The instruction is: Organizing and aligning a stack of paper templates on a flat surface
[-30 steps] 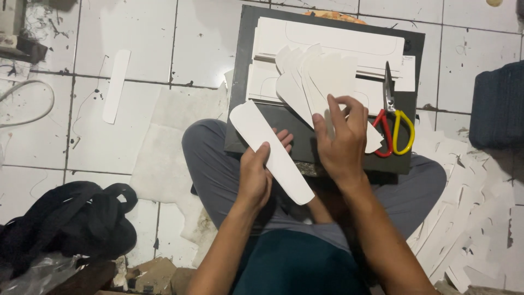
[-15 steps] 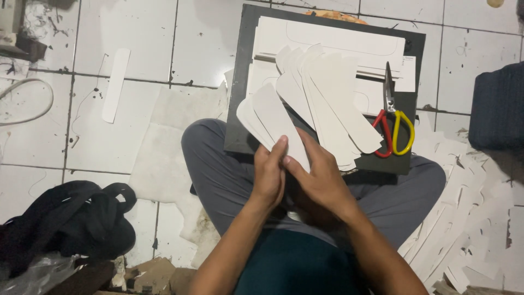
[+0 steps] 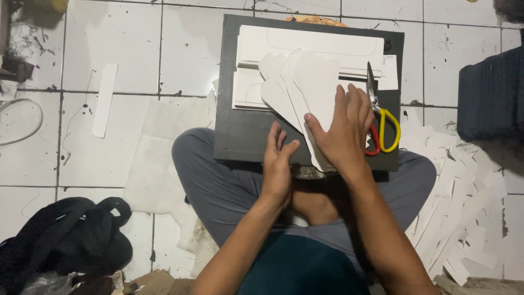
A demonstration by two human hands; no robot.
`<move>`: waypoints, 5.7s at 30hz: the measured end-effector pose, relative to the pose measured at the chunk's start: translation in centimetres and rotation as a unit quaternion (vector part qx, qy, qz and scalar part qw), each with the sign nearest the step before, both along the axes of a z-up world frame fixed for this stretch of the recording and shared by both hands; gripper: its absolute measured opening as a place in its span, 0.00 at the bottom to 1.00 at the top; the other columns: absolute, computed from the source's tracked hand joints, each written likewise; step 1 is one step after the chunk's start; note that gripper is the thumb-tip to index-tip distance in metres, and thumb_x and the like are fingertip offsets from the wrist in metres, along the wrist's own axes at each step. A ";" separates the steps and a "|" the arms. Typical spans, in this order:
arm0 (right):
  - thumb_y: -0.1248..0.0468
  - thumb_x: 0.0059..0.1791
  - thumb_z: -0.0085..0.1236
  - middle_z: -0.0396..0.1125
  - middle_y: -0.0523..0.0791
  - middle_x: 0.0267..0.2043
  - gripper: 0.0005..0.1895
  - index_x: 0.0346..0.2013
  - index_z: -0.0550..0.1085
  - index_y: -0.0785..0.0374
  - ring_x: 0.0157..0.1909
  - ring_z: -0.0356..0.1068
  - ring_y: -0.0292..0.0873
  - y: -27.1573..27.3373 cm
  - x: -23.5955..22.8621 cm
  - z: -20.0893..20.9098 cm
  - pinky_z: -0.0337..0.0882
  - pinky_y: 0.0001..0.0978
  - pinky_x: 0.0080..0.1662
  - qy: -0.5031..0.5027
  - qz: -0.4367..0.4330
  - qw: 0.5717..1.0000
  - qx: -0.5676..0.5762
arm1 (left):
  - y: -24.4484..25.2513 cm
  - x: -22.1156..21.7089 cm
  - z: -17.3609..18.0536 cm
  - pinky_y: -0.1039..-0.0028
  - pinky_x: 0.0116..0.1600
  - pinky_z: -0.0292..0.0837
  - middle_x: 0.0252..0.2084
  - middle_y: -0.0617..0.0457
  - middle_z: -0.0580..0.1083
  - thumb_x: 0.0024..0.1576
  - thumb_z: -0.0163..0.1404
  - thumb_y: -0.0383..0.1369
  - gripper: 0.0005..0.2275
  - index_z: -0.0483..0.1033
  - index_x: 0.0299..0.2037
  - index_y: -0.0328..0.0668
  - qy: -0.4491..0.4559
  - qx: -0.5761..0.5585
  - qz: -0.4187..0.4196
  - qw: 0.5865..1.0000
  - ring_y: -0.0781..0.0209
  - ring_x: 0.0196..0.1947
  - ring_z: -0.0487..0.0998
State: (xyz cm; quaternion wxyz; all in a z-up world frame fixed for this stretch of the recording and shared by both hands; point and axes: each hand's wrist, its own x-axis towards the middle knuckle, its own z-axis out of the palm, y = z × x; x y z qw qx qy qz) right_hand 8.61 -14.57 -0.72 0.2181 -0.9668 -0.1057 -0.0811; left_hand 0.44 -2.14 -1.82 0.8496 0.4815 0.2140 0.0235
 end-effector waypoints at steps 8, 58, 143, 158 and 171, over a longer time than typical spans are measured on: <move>0.56 0.54 0.51 0.62 0.57 0.63 0.34 0.72 0.56 0.67 0.67 0.59 0.59 2.4 -1.5 -1.6 0.55 0.57 0.62 0.013 0.033 0.997 0.065 | -1.2 1.6 1.9 0.51 0.73 0.39 0.76 0.27 0.33 0.59 0.48 0.33 0.38 0.35 0.75 0.31 -0.008 -0.097 -0.028 0.995 0.30 0.75 0.32; 0.62 0.54 0.44 0.66 0.39 0.44 0.22 0.62 0.72 0.47 0.46 0.68 0.41 4.8 -3.0 -3.1 0.59 0.40 0.50 -0.272 0.219 0.928 -0.126 | 12.1 1.2 -2.7 0.46 0.67 0.60 0.64 0.30 0.61 0.45 0.65 0.25 0.38 0.60 0.67 0.31 -0.200 0.544 0.017 0.815 0.28 0.65 0.63; 0.69 0.47 0.57 0.64 0.49 0.44 0.08 0.39 0.76 0.72 0.30 0.60 0.35 -3.6 -4.1 -1.1 0.65 0.22 0.23 0.222 -0.098 0.801 0.548 | 14.5 0.0 1.2 0.75 0.34 0.74 0.29 0.52 0.76 0.53 0.61 0.36 0.14 0.82 0.49 0.49 -0.017 0.309 -0.118 0.944 0.67 0.25 0.73; 0.55 0.52 0.66 0.70 0.46 0.43 0.12 0.48 0.81 0.53 0.45 0.74 0.53 -3.2 -2.8 -2.0 0.72 0.43 0.47 -0.075 0.067 0.989 0.106 | 13.6 1.7 3.0 0.48 0.35 0.74 0.31 0.41 0.75 0.58 0.54 0.53 0.18 0.79 0.49 0.52 0.036 0.704 -0.134 0.697 0.34 0.33 0.79; 0.57 0.54 0.58 0.69 0.49 0.52 0.16 0.54 0.77 0.58 0.57 0.67 0.54 -1.7 -3.2 -3.9 0.65 0.49 0.55 -0.194 0.073 0.978 0.012 | 10.3 3.0 -2.2 0.61 0.60 0.63 0.48 0.54 0.73 0.63 0.50 0.35 0.13 0.75 0.58 0.51 -0.320 0.793 -0.031 0.517 0.57 0.51 0.74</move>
